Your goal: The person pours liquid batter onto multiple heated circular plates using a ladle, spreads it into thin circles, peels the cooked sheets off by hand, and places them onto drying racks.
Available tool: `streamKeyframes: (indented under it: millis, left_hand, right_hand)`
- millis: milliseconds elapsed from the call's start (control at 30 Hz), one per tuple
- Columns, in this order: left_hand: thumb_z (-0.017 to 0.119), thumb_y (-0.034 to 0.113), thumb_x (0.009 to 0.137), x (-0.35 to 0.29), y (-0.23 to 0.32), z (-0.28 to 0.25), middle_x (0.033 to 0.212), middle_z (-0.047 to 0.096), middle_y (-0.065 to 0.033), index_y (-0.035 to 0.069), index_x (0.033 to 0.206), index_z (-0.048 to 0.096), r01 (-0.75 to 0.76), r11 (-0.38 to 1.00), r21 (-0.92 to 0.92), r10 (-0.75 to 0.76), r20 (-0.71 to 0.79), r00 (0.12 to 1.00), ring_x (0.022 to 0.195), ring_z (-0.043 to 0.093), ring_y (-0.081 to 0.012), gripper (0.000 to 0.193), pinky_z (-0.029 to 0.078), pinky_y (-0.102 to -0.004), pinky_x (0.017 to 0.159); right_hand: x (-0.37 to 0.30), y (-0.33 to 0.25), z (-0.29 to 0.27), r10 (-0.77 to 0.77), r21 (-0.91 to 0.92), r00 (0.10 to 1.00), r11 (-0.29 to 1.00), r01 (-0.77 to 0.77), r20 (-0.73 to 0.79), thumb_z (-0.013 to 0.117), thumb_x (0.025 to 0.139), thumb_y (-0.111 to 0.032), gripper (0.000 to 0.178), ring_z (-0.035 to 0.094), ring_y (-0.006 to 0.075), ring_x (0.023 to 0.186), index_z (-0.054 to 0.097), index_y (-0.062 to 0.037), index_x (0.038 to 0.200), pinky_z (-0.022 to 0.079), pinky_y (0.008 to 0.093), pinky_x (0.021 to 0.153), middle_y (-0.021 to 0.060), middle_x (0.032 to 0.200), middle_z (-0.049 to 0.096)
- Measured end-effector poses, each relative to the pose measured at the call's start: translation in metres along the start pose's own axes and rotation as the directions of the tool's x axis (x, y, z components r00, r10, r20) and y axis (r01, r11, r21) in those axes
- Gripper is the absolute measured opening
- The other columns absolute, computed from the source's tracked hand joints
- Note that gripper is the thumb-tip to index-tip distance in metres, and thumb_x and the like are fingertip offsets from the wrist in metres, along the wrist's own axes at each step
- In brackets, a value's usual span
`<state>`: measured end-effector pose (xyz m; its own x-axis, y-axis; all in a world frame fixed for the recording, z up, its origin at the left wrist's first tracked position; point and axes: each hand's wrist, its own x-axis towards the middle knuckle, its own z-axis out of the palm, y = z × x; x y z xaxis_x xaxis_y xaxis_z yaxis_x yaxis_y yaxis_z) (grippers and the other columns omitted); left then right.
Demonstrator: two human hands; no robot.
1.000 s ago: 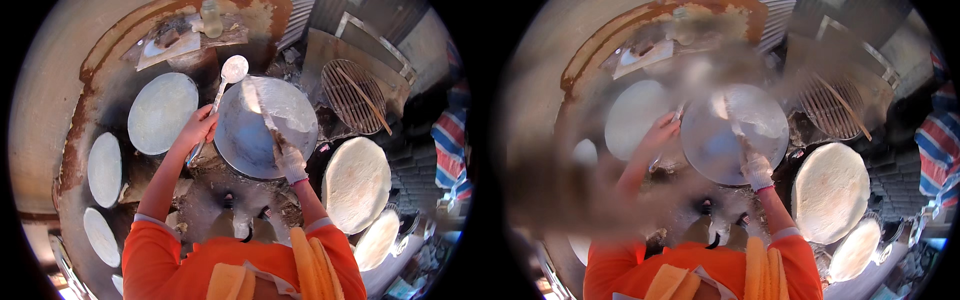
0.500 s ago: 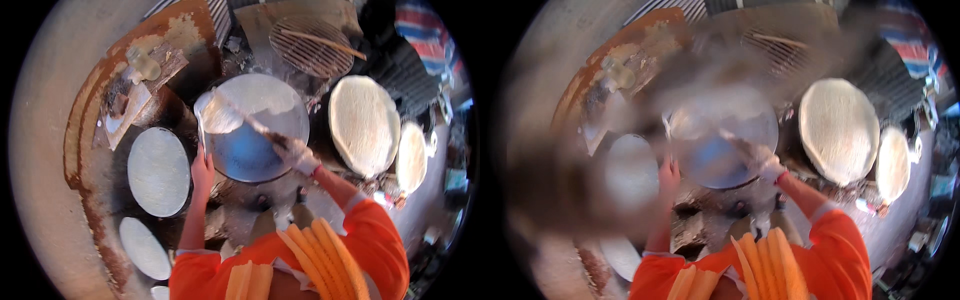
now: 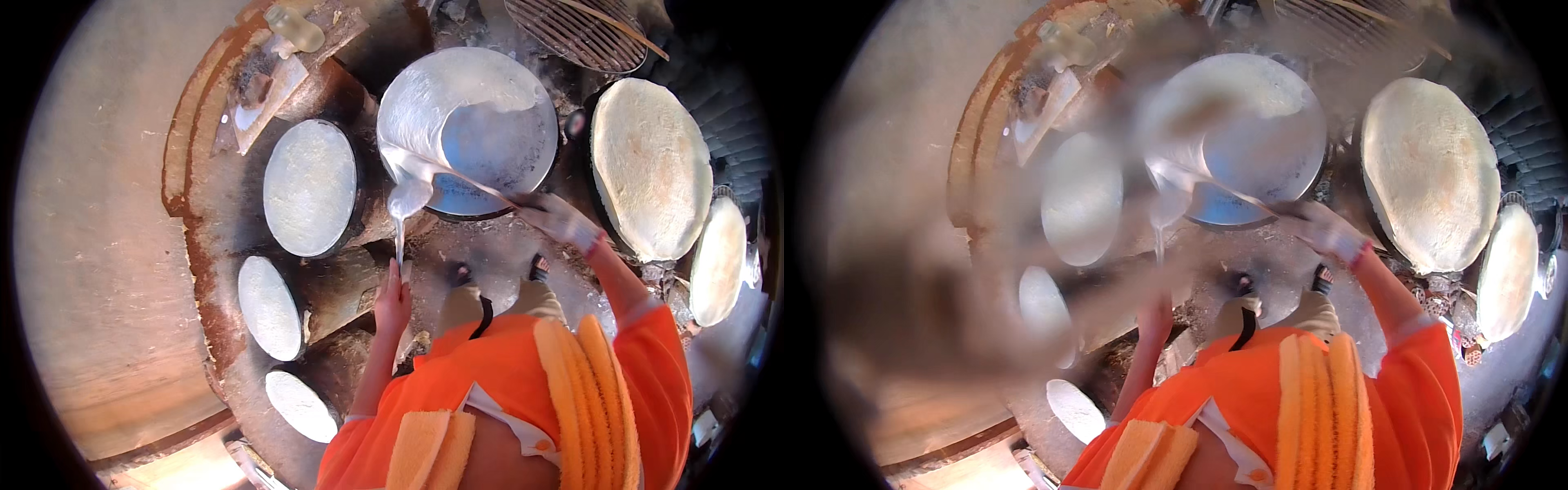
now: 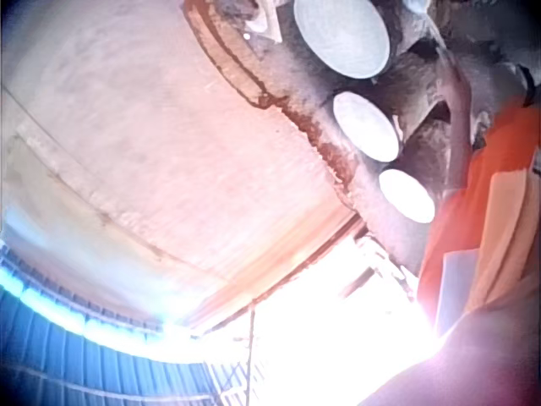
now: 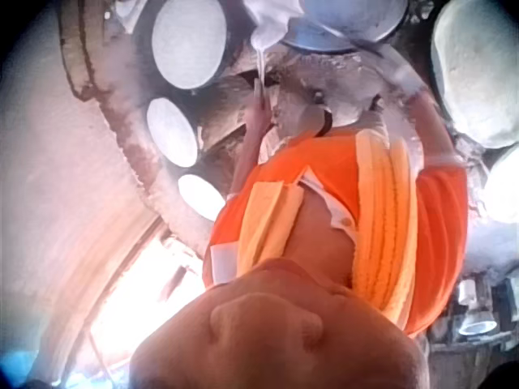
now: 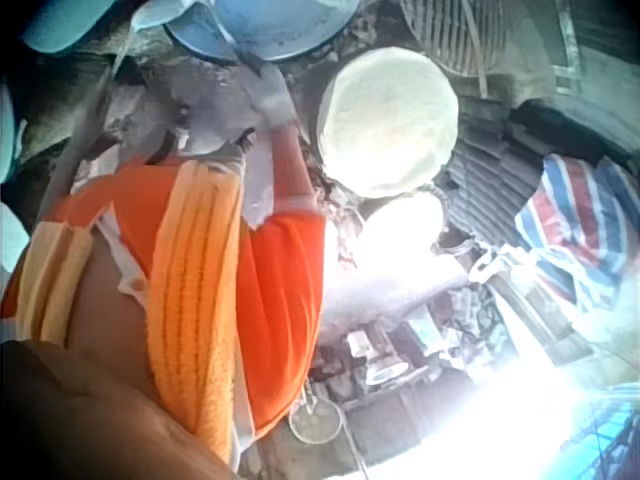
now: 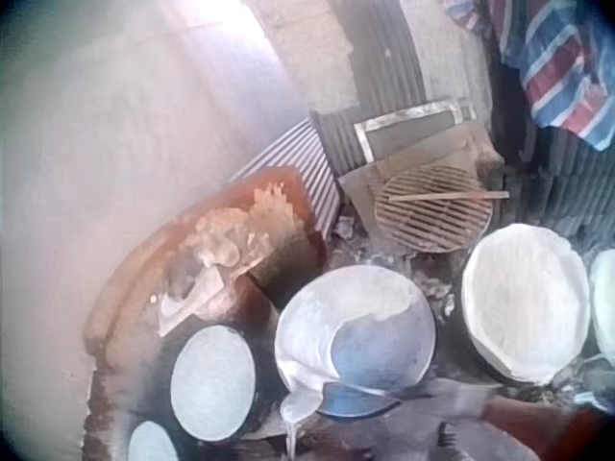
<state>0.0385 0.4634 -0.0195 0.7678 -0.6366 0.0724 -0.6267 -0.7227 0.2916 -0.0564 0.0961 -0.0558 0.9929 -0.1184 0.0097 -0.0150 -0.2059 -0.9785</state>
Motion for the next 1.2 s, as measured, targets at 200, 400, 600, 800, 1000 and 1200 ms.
streamKeyframes:
  millis: [200,400,600,800,1000,1200]
  left_hand:
    - [0.044,0.007,0.089,0.024,-0.019,-0.116,0.063,0.046,0.0005,0.006,0.132,0.038,0.241,0.642,-0.728,0.007,0.32,0.947,0.048,0.041,-0.0056,0.043,0.033,-0.0183,0.042]
    - [0.035,0.01,0.094,0.13,-0.025,-0.135,0.065,0.04,-0.0002,0.006,0.133,0.033,0.076,0.244,-0.967,-0.137,0.043,0.99,0.042,0.032,-0.0042,0.039,0.028,-0.0174,0.039]
    - [0.041,0.005,0.09,0.069,-0.077,-0.133,0.057,0.033,0.0028,0.004,0.128,0.036,0.341,0.226,-0.912,-0.213,0.295,0.931,0.04,0.029,-0.0033,0.039,0.025,-0.0185,0.037]
    - [0.04,0.001,0.085,0.007,-0.089,-0.129,0.059,0.036,0.0007,0.004,0.127,0.037,0.326,0.207,-0.922,-0.203,0.286,0.936,0.037,0.029,-0.0047,0.042,0.025,-0.0197,0.035]
    - [0.038,0.0,0.084,-0.057,-0.087,-0.127,0.062,0.041,-0.0015,0.006,0.127,0.037,0.368,0.274,-0.889,-0.287,0.289,0.913,0.037,0.03,-0.0051,0.043,0.026,-0.0198,0.034]
    - [0.039,0.0,0.084,-0.065,-0.071,-0.143,0.061,0.044,-0.0026,0.006,0.127,0.036,0.472,0.182,-0.863,-0.337,0.396,0.854,0.036,0.032,-0.0055,0.043,0.027,-0.0199,0.034]
  right_hand:
    - [-0.076,-0.077,0.036,0.577,0.755,0.801,0.452,-0.475,0.158,0.054,0.087,-0.036,0.051,0.022,0.0024,0.037,0.04,-0.0124,0.13,0.018,0.0172,0.034,-0.0091,0.053,0.03]
    - [0.083,-0.051,0.259,0.604,0.569,0.767,0.717,-0.403,-0.218,0.044,0.092,-0.034,0.033,0.046,0.0113,0.065,0.05,-0.0083,0.113,0.04,0.0278,0.062,-0.0012,0.074,0.049]
    - [0.094,-0.118,0.279,0.751,0.934,0.612,0.353,-0.053,-0.249,0.049,0.09,-0.036,0.024,0.038,0.0062,0.043,0.049,-0.0118,0.091,0.032,0.0217,0.036,-0.0047,0.059,0.04]
    - [0.117,-0.044,0.326,0.594,0.785,0.55,0.585,0.206,-0.587,0.051,0.09,-0.034,0.022,0.039,0.0074,0.047,0.053,-0.013,0.092,0.032,0.0219,0.041,-0.0036,0.062,0.047]
    - [0.031,0.011,0.312,0.556,0.72,0.587,0.69,0.068,-0.588,0.047,0.091,-0.034,0.022,0.037,0.0076,0.036,0.051,-0.0149,0.1,0.03,0.0244,0.03,-0.0035,0.056,0.044]
    - [0.015,-0.056,0.261,0.72,0.886,0.582,0.464,0.003,-0.379,0.044,0.091,-0.042,0.033,0.034,0.0092,0.036,0.046,-0.0136,0.074,0.029,0.0263,0.033,-0.0028,0.054,0.039]
